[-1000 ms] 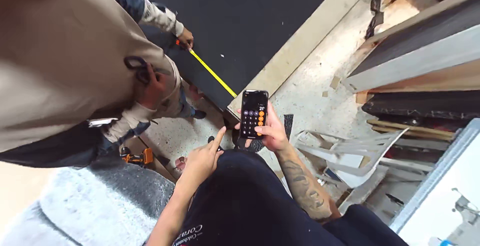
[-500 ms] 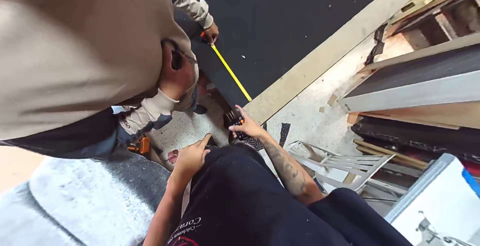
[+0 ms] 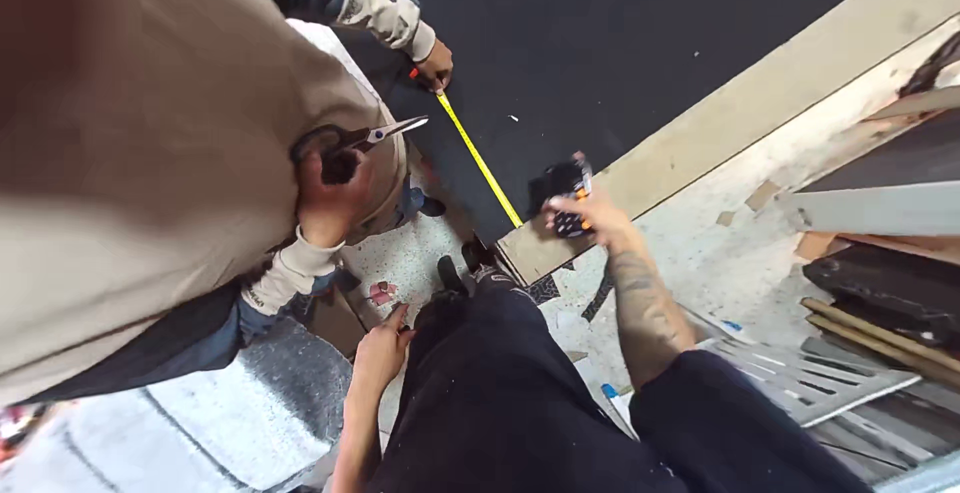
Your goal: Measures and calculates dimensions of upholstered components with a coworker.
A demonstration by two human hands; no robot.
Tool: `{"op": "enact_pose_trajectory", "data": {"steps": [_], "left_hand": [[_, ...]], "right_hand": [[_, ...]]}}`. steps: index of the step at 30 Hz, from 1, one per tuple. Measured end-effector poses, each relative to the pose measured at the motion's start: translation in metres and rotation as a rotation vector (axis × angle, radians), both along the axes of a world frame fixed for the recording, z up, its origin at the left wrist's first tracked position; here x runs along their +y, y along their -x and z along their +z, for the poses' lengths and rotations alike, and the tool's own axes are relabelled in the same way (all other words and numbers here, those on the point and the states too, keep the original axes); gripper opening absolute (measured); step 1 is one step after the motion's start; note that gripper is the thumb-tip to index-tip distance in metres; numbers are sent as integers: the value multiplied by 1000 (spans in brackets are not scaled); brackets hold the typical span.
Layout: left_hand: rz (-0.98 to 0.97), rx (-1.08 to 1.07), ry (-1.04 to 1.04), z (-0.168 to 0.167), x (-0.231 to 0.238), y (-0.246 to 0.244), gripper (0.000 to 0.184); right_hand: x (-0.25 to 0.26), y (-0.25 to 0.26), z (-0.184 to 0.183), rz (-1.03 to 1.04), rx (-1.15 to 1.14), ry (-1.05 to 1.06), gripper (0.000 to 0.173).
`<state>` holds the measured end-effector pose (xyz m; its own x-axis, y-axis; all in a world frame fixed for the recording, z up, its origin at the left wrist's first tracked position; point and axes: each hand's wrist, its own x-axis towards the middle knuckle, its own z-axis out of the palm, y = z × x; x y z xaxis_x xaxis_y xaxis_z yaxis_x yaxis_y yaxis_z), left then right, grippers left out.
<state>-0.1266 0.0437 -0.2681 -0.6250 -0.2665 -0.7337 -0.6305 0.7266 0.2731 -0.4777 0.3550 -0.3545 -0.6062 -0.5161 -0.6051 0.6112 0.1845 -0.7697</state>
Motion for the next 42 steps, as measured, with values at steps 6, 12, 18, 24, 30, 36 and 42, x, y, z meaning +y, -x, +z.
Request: {"op": "enact_pose_trajectory", "data": {"steps": [6,12,18,24,30,36,42], "left_hand": [[-11,-116,-48,-3,30,25,52],[107,-97,-117,-20,52,29,52],[187,-50,-44,-34,54,36,50],[167,-13,-135,-24,62,53,50],[378,75,-69,-33,68,30,53],[45,103,-208,-27,83,81,52],[-1,212,-257,-15,61,136,61]], "right_hand": [[54,64,-49,28,-80,-155,87],[55,45,-48,-23,-159,-96,75],[96,53,-21,2,-179,-70,68],[77,53,-23,57,-158,-165,51],[66,20,-15,-53,-106,24,82],[-67,112,100,260,218,518,106],[-59,128,143,425,417,406,114]]}}
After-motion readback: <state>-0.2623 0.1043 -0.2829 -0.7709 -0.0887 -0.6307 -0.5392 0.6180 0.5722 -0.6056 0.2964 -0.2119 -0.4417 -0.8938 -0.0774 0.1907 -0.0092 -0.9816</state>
